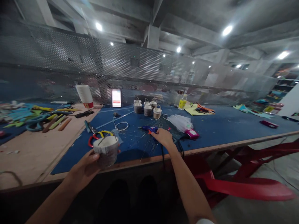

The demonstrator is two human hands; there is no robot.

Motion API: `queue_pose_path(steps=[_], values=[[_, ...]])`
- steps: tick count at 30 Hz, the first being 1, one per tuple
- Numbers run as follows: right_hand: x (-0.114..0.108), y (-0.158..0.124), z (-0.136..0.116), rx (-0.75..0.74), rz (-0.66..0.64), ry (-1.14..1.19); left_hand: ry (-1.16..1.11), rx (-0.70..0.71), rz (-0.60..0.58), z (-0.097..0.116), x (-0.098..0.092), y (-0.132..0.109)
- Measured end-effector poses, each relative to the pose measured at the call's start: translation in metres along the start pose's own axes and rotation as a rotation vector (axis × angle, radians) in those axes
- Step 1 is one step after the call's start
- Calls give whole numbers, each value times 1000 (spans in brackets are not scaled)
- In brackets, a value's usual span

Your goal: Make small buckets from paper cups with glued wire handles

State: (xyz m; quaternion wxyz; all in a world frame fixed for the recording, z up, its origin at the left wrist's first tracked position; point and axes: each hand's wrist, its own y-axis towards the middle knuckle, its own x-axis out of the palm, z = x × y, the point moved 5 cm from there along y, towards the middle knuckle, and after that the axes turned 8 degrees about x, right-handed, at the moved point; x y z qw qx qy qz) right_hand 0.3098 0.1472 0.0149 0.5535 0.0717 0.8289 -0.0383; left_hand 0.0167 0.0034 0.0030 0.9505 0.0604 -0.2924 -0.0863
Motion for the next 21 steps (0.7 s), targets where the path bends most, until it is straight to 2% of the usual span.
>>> queue_pose_path(steps=[7,13,18,21], values=[[-3,9,6,5,48,165,-75,-10,-14,-3,-6,-2],[-17,0,14,-35,97,553,-94,-12,8,-2,-10,0],[-23,-27,6,-133,17,881,-99,-17,80,-1,-9,5],[-25,-46,-4,-186,-117,1130,-133,-29,123,1,-8,8]])
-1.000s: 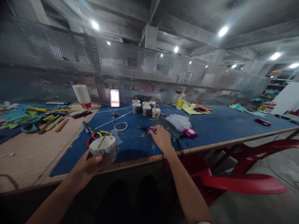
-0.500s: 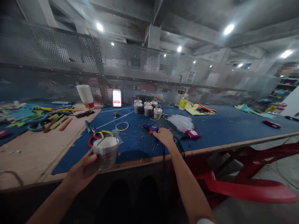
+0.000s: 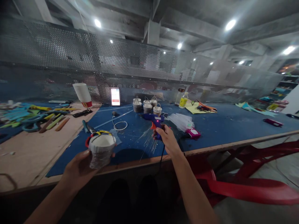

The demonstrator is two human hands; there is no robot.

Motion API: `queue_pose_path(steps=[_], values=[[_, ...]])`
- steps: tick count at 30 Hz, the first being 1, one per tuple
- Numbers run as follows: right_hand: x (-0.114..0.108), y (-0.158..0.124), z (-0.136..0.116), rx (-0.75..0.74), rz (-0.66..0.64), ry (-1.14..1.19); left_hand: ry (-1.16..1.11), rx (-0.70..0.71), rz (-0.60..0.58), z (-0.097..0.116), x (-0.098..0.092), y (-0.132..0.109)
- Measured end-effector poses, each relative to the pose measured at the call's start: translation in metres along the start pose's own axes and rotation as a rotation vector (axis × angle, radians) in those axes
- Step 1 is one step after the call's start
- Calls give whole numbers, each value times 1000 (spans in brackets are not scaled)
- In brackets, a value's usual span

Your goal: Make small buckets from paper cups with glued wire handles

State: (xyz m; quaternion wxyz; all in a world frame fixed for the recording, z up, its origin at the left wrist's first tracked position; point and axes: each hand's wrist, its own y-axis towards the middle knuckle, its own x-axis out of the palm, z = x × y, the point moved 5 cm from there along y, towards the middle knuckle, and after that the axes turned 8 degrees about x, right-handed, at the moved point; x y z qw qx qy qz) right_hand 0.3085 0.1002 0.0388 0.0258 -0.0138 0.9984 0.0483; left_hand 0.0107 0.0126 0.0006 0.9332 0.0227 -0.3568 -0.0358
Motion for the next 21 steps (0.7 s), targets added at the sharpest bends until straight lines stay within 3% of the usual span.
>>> queue_pose_path(steps=[4,12,21], values=[[15,-16,-15,-23,-190,180,-38,-56,45,1,3,1],[28,-31,-38,-102,-222,-2,-41,-119,36,1,13,1],[39,-40,-39,-66,-302,-140,-39,-135,100,-4,16,1]])
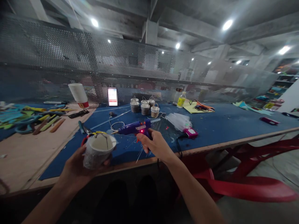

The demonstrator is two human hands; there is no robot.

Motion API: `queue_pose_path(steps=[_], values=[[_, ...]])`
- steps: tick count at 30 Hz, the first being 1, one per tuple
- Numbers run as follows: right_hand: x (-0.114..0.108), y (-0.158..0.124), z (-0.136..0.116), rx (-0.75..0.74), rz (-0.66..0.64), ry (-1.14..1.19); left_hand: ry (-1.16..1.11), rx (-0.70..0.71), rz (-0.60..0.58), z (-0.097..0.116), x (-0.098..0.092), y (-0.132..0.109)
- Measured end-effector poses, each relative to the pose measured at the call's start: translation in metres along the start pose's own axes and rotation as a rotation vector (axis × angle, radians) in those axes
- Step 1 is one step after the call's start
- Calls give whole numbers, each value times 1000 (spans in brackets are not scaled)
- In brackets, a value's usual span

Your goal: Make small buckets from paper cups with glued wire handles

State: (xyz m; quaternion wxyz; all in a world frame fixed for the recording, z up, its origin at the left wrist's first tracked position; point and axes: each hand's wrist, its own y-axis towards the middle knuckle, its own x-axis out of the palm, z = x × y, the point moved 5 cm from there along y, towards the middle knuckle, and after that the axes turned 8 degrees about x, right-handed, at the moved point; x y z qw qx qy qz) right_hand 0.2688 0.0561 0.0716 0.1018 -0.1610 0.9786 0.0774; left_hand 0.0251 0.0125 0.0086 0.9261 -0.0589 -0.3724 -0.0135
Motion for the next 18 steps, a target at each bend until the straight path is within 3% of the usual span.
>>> queue_pose_path(steps=[8,18], values=[[5,-3,-5,39,-2,-74,34,6,-74,-4,0,-2],[1,-19,-16,-84,162,-396,36,31,-101,-3,2,-4]])
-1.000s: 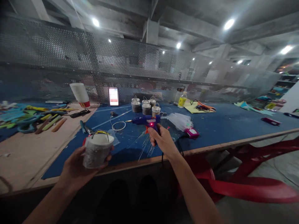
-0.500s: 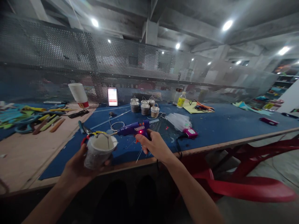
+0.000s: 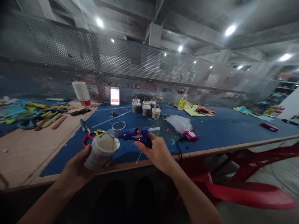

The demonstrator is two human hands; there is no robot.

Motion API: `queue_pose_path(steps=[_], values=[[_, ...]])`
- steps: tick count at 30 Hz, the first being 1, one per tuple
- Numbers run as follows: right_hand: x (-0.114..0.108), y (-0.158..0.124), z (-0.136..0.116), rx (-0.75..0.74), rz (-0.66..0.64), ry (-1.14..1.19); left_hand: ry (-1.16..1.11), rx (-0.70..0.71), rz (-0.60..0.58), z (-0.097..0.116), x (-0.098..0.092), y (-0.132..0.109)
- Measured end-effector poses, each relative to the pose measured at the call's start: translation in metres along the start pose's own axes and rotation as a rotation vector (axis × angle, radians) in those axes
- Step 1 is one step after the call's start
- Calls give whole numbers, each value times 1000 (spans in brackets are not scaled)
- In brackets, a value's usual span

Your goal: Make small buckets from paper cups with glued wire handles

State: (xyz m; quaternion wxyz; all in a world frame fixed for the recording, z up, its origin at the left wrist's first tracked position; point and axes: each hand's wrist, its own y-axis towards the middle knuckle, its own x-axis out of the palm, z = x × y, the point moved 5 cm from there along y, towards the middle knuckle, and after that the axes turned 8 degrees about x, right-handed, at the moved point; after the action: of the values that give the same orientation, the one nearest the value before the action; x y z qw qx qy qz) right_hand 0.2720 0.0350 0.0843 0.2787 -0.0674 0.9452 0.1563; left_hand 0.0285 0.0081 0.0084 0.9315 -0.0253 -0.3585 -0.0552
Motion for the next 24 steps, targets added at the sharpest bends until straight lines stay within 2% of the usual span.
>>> queue_pose_path(steps=[3,7,13,16,20,24], values=[[-1,-2,-2,-35,65,-52,-11,1,-16,0,1,0],[-2,0,2,59,80,23,-17,4,-35,1,4,0],[5,4,6,202,-53,241,-7,-8,-63,-1,2,3],[9,4,5,203,-116,281,-26,-11,-67,-2,2,4],[8,3,7,220,-87,260,-41,4,-102,-1,7,5],[7,0,1,105,-81,220,-24,-9,-119,-1,11,4]])
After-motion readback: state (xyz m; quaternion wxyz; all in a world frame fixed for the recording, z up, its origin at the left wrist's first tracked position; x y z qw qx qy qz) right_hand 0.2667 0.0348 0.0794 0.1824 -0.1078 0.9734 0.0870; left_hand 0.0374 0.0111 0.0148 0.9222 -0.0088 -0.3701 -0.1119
